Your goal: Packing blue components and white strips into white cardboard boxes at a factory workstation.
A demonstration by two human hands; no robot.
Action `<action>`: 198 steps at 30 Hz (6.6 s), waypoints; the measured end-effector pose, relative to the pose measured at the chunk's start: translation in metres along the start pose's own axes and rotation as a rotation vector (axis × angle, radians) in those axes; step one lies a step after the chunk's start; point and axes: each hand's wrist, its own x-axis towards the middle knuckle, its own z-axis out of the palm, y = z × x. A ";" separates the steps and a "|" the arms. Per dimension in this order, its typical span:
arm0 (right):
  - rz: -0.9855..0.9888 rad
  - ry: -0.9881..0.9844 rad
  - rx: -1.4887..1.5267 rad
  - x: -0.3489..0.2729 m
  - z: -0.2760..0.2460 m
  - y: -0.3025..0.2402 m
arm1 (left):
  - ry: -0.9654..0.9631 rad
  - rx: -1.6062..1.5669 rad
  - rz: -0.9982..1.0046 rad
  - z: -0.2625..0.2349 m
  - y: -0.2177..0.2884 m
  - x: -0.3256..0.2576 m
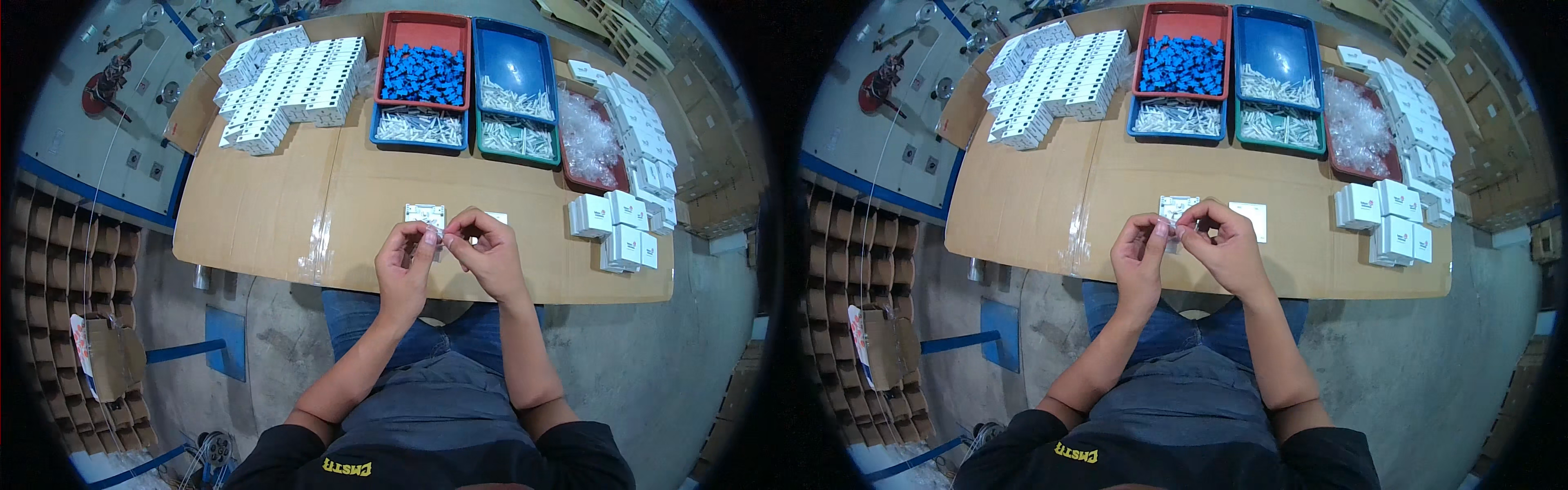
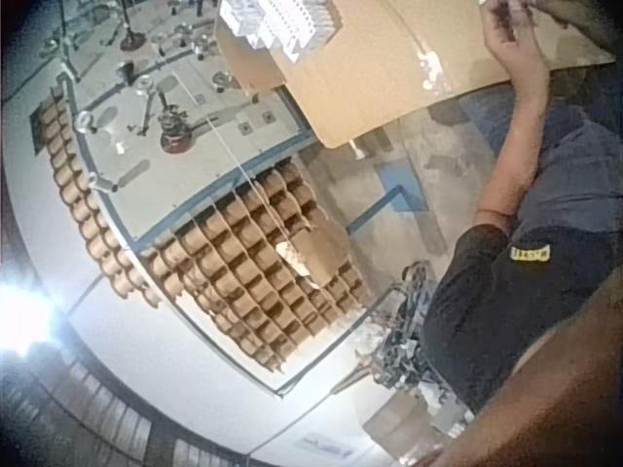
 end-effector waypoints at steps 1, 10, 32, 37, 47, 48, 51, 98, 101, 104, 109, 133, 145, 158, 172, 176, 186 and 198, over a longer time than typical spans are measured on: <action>0.004 -0.001 -0.002 -0.001 0.001 -0.002 | 0.001 0.007 0.017 0.001 0.001 0.000; 0.110 -0.045 0.099 0.001 -0.004 0.001 | -0.071 -0.027 0.008 0.000 0.001 -0.001; 0.101 -0.054 0.070 -0.001 0.002 -0.004 | -0.060 -0.030 0.000 -0.008 0.001 -0.001; 0.081 -0.045 0.121 -0.003 0.006 -0.004 | -0.042 -0.004 0.002 -0.010 0.000 -0.002; 0.073 -0.024 0.113 -0.004 0.010 0.000 | -0.047 -0.010 0.044 -0.010 0.001 -0.004; 0.070 -0.034 0.125 -0.003 0.011 0.000 | -0.050 0.000 0.057 -0.011 0.001 -0.004; 0.174 -0.034 0.085 -0.003 0.006 -0.001 | -0.057 0.017 0.033 -0.011 -0.005 -0.003; -0.205 0.119 -0.820 0.050 -0.019 0.141 | -0.415 1.094 0.339 -0.087 -0.098 0.075; -0.192 0.110 -0.822 0.052 -0.018 0.147 | -0.365 1.068 0.398 -0.089 -0.104 0.071; -0.199 0.098 -0.828 0.046 -0.018 0.149 | -0.334 1.085 0.396 -0.088 -0.106 0.066; -0.217 0.103 -0.888 0.048 -0.021 0.150 | -0.303 1.118 0.315 -0.082 -0.103 0.064; -0.042 -0.070 -1.140 0.060 -0.016 0.125 | -0.276 1.156 0.461 -0.091 -0.114 0.044; -0.026 -0.203 -1.249 0.061 -0.019 0.119 | -0.258 1.133 0.512 -0.093 -0.115 0.041; -0.100 -0.138 -1.086 0.059 -0.002 0.118 | -0.358 1.208 0.512 -0.117 -0.094 0.045; -0.002 0.082 -0.877 0.056 -0.010 0.149 | -0.331 1.286 0.314 -0.114 -0.091 0.062; -0.021 0.075 -0.772 0.059 -0.016 0.141 | -0.402 1.261 0.228 -0.114 -0.089 0.073; 0.062 0.022 -0.842 0.059 -0.024 0.125 | -0.399 1.330 0.266 -0.107 -0.092 0.076; 0.175 -0.024 -0.767 0.094 -0.037 0.076 | -0.378 1.322 0.239 -0.109 -0.083 0.082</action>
